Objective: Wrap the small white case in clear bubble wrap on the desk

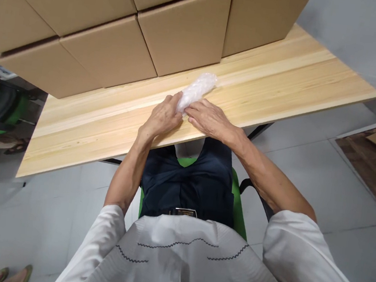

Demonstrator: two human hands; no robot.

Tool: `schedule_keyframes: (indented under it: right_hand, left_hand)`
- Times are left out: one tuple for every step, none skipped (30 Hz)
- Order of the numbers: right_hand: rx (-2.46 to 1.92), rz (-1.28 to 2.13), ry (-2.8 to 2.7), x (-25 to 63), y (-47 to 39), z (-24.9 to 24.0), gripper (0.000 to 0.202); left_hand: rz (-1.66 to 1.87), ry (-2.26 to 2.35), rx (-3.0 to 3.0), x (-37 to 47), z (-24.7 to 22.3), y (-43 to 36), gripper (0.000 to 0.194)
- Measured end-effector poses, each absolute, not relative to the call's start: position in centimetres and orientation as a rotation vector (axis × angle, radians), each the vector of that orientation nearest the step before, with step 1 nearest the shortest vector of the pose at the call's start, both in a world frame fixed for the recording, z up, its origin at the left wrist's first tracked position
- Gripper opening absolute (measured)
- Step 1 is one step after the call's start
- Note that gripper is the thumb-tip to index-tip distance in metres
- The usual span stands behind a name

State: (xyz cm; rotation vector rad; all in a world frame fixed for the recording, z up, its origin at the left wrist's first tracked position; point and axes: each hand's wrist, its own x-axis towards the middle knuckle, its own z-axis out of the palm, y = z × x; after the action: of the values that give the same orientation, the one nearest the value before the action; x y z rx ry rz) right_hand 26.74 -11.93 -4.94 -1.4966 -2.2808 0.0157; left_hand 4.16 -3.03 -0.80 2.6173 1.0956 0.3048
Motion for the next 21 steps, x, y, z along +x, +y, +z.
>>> schedule_keyframes:
  right_hand:
    - [-1.500, 0.025, -2.273, 26.7, -12.0, -4.8, 0.040]
    - [-1.508, 0.029, -2.266, 26.7, -12.1, -4.7, 0.039]
    - [-1.522, 0.028, -2.260, 26.7, -12.1, -4.6, 0.038]
    - [-1.537, 0.024, -2.257, 26.6, -12.2, -4.5, 0.036]
    - [-1.554, 0.018, -2.257, 26.6, -12.3, -4.4, 0.035]
    - [-1.571, 0.013, -2.256, 26.6, -12.3, -4.3, 0.034]
    - [-1.589, 0.008, -2.254, 26.6, -12.4, -4.3, 0.033]
    - [-1.609, 0.003, -2.247, 26.6, -12.4, -4.2, 0.033]
    - [-1.633, -0.003, -2.235, 26.6, -12.4, -4.2, 0.032]
    - [-1.663, -0.009, -2.221, 26.6, -12.4, -4.1, 0.032]
    - [-1.695, -0.016, -2.207, 26.6, -12.4, -4.1, 0.032]
    - [-1.728, -0.024, -2.195, 26.6, -12.4, -4.1, 0.032]
    - [-1.760, -0.034, -2.179, 26.6, -12.5, -4.1, 0.033]
    - [-1.788, -0.043, -2.160, 26.6, -12.5, -4.1, 0.034]
    - [-1.812, -0.050, -2.138, 26.5, -12.5, -4.1, 0.034]
    - [-1.830, -0.054, -2.114, 26.5, -12.5, -4.1, 0.034]
    - [-1.846, -0.054, -2.086, 26.4, -12.5, -4.2, 0.035]
    - [-1.859, -0.052, -2.059, 26.4, -12.4, -4.2, 0.036]
    - [-1.868, -0.050, -2.037, 26.3, -12.4, -4.3, 0.037]
    - [-1.874, -0.048, -2.020, 26.4, -12.3, -4.4, 0.038]
    - [-1.878, -0.049, -2.008, 26.5, -12.2, -4.6, 0.039]
  left_hand:
    - [0.287, 1.114, 2.621, 4.3, -0.7, -3.3, 0.077]
    - [0.268, 1.135, 2.624, 4.4, -0.5, -3.5, 0.079]
    - [0.248, 1.155, 2.629, 4.5, -0.4, -3.7, 0.080]
    - [0.230, 1.170, 2.636, 4.7, -0.2, -3.9, 0.081]
    - [0.211, 1.180, 2.645, 4.8, -0.1, -4.0, 0.082]
    - [0.193, 1.185, 2.656, 4.9, 0.0, -4.1, 0.082]
    - [0.178, 1.186, 2.668, 5.0, 0.1, -4.1, 0.082]
    - [0.165, 1.185, 2.679, 5.0, 0.2, -4.1, 0.083]
    - [0.153, 1.182, 2.688, 5.1, 0.2, -4.1, 0.083]
    - [0.143, 1.182, 2.695, 5.1, 0.3, -4.1, 0.084]
    - [0.134, 1.182, 2.701, 5.1, 0.3, -4.1, 0.084]
    - [0.124, 1.183, 2.707, 5.1, 0.3, -4.1, 0.084]
    - [0.113, 1.184, 2.714, 5.1, 0.4, -4.1, 0.084]
    - [0.100, 1.186, 2.721, 5.2, 0.5, -4.1, 0.083]
    - [0.088, 1.187, 2.729, 5.2, 0.6, -4.1, 0.083]
    - [0.077, 1.186, 2.736, 5.2, 0.6, -4.2, 0.082]
    - [0.067, 1.183, 2.742, 5.3, 0.7, -4.2, 0.082]
    - [0.061, 1.180, 2.749, 5.3, 0.8, -4.3, 0.082]
    - [0.058, 1.177, 2.755, 5.3, 0.8, -4.4, 0.082]
    - [0.057, 1.177, 2.760, 5.4, 0.8, -4.4, 0.082]
    - [0.056, 1.180, 2.763, 5.4, 0.9, -4.5, 0.082]
